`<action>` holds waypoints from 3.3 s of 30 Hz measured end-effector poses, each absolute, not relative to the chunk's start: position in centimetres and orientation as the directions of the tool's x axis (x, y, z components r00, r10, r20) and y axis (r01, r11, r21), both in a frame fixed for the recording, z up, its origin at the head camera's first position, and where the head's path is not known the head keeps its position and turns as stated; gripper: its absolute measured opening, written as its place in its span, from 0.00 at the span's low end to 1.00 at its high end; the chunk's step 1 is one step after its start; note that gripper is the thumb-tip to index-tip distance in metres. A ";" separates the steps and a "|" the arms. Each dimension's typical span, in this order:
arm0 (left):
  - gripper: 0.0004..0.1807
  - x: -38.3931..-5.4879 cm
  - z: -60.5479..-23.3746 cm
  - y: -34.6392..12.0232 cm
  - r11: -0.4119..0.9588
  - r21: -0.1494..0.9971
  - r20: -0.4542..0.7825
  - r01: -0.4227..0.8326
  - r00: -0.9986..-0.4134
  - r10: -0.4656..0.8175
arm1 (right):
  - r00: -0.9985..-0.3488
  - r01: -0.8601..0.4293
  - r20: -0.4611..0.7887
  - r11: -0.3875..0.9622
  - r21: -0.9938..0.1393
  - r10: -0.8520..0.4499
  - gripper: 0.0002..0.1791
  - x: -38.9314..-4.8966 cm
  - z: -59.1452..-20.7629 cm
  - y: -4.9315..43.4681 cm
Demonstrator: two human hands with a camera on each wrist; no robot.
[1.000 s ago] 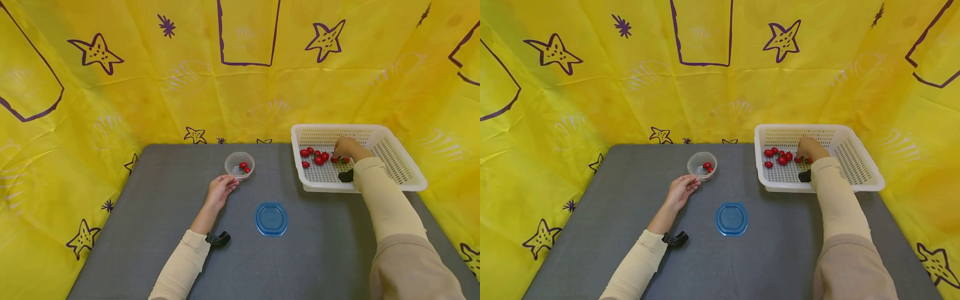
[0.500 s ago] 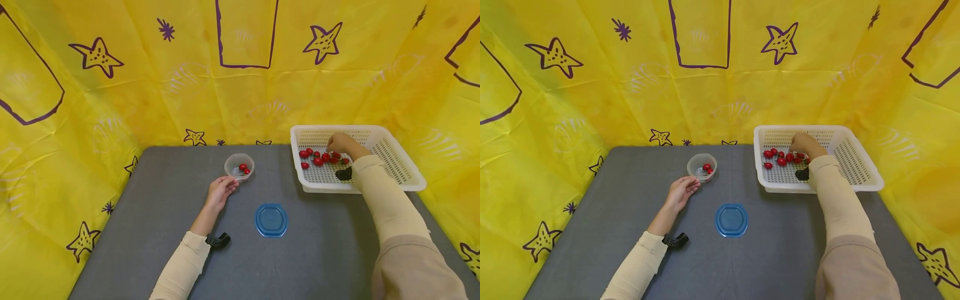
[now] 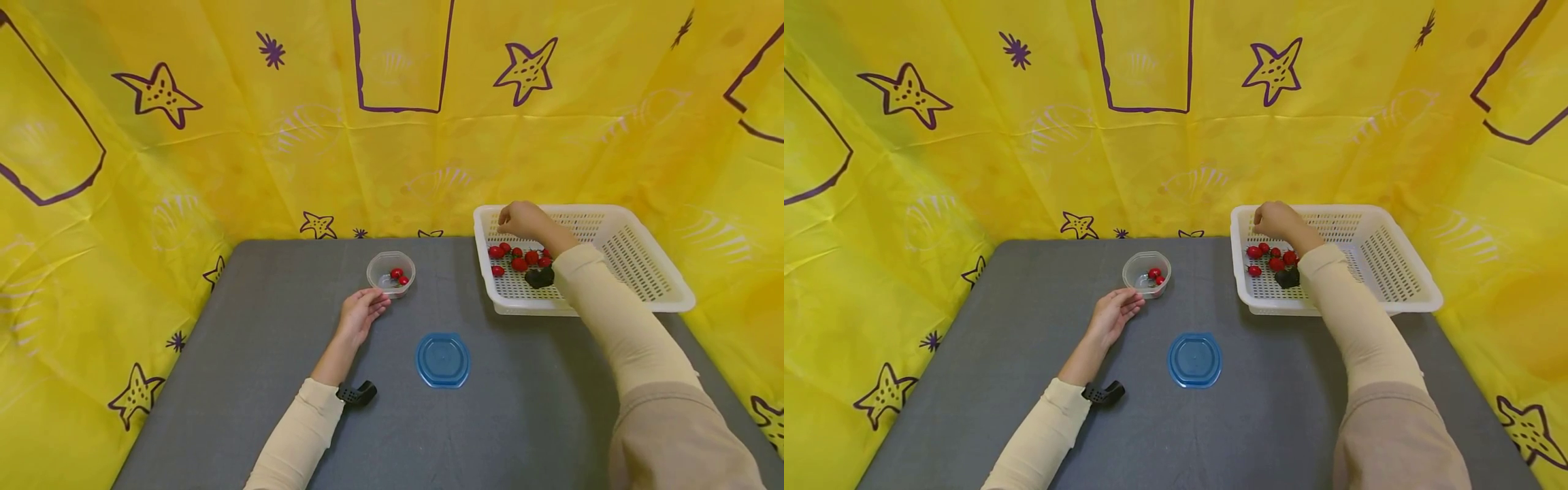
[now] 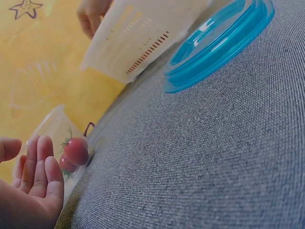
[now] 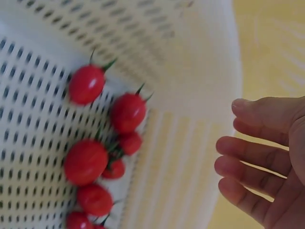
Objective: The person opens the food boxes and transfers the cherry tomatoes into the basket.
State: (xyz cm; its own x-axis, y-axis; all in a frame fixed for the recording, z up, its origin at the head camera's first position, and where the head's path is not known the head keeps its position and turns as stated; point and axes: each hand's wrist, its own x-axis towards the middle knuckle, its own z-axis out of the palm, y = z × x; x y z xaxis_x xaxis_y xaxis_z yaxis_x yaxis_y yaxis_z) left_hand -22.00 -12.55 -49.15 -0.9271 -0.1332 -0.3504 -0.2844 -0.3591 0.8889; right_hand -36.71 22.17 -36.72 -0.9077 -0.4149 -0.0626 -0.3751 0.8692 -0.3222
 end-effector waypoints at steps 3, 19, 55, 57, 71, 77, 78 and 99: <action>0.06 -22.0 -49.2 -12.6 -0.362 0.888 -0.349 -0.283 -0.928 -0.132 | -0.892 -0.416 -0.041 0.853 -0.315 -0.450 0.13 -36.6 -36.3 20.7; 0.04 -22.4 -49.2 -12.6 -0.367 0.890 -0.334 -0.269 -0.934 -0.127 | -0.808 -0.564 -0.036 0.790 -0.241 -0.588 0.15 -36.2 -34.6 13.0; 0.04 -22.2 -49.4 -12.7 -0.373 0.894 -0.315 -0.250 -0.941 -0.125 | -0.708 -0.623 -0.116 0.694 -0.362 -0.696 0.18 -32.5 -40.9 1.3; 0.04 -22.2 -49.4 -12.7 -0.372 0.894 -0.314 -0.249 -0.941 -0.125 | -0.716 -0.615 -0.129 0.708 -0.348 -0.686 0.18 -32.5 -41.4 1.1; 0.04 -22.3 -49.5 -12.5 -0.369 0.896 -0.311 -0.247 -0.942 -0.124 | -0.723 -0.636 -0.144 0.732 -0.244 -0.676 0.08 -32.0 -43.7 -0.2; 0.05 -22.3 -49.5 -12.6 -0.360 0.899 -0.310 -0.249 -0.943 -0.123 | -0.710 -0.668 -0.101 0.712 -0.217 -0.697 0.07 -31.9 -44.4 -0.6; 0.04 -22.4 -49.5 -12.6 -0.361 0.899 -0.310 -0.248 -0.943 -0.123 | -0.710 -0.669 -0.099 0.712 -0.214 -0.697 0.07 -31.9 -44.4 -0.7; 0.08 -22.0 -49.5 -12.8 -0.350 0.903 -0.308 -0.252 -0.944 -0.117 | -0.724 -0.621 -0.044 0.679 -0.392 -0.688 0.11 -32.3 -43.5 0.2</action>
